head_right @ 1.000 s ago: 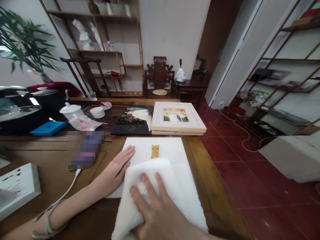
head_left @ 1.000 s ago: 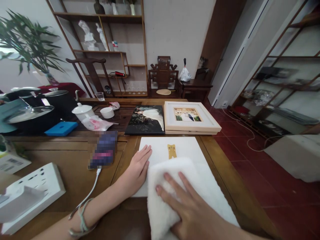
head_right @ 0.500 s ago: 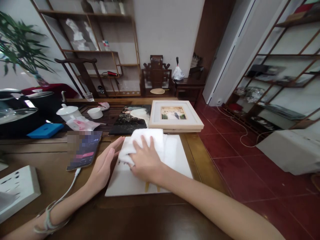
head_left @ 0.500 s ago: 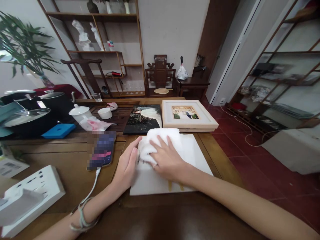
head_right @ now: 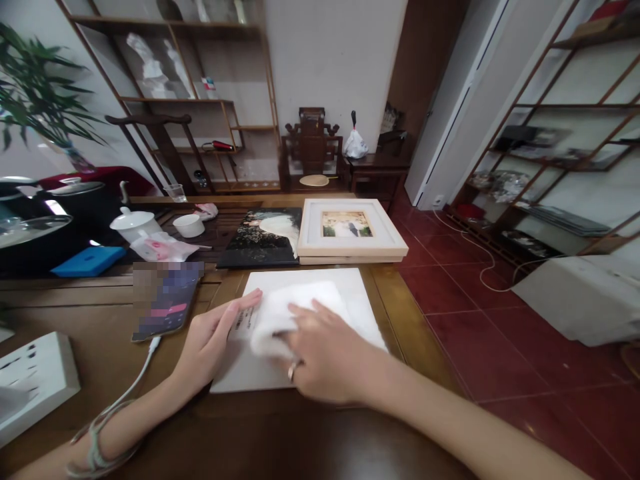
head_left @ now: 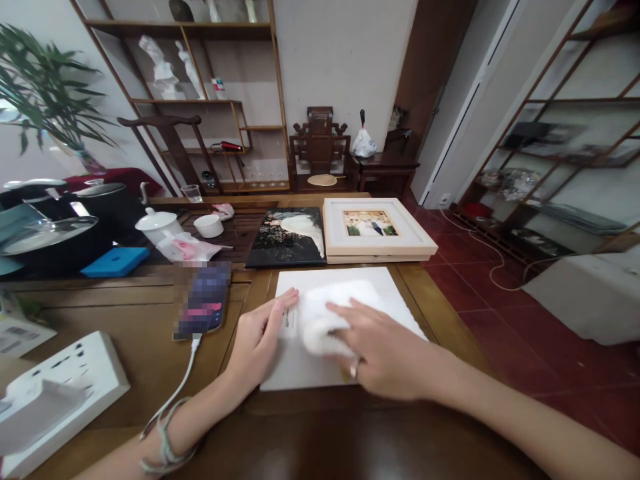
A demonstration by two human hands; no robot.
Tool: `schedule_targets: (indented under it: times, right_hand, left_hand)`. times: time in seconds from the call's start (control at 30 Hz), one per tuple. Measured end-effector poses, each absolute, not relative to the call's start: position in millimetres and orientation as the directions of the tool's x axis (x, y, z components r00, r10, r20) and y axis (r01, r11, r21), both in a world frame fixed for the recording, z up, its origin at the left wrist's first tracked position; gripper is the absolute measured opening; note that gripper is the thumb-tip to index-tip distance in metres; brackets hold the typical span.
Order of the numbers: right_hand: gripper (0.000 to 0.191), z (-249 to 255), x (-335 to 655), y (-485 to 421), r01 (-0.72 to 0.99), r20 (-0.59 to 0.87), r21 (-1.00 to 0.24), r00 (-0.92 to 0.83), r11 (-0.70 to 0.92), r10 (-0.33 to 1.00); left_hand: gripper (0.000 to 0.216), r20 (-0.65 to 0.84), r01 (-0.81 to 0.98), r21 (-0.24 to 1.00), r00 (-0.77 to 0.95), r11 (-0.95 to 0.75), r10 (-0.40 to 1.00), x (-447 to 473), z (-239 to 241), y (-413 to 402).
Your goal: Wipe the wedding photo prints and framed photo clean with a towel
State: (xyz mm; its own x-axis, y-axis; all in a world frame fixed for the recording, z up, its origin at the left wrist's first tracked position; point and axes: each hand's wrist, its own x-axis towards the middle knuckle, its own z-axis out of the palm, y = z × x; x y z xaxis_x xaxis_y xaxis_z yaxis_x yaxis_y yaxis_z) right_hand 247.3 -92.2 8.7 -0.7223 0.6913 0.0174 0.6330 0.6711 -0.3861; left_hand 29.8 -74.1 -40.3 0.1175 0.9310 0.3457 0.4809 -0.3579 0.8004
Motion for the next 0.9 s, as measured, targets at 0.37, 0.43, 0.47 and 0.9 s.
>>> schedule_targets:
  times: [0.37, 0.43, 0.47, 0.9]
  right_hand:
    - [0.042, 16, 186, -15, 0.686, 0.068, -0.375, -0.65, 0.624, 0.757]
    - [0.041, 17, 185, -16, 0.698, 0.051, -0.356, -0.649, 0.621, 0.759]
    - [0.042, 17, 189, -17, 0.715, 0.043, -0.347, -0.634, 0.607, 0.772]
    - [0.039, 6, 336, -71, 0.852, 0.088, -0.305, -0.419, 0.425, 0.904]
  left_hand:
    - [0.035, 0.344, 0.684, 0.482, 0.427, -0.548, 0.836, 34, -50, -78]
    - [0.034, 0.328, 0.681, 0.483, 0.442, -0.55, 0.835, 34, -49, -79]
    - [0.033, 0.325, 0.687, 0.476, 0.443, -0.549, 0.836, 33, -49, -79]
    - [0.039, 0.354, 0.713, 0.462, 0.397, -0.527, 0.847, 32, -54, -78]
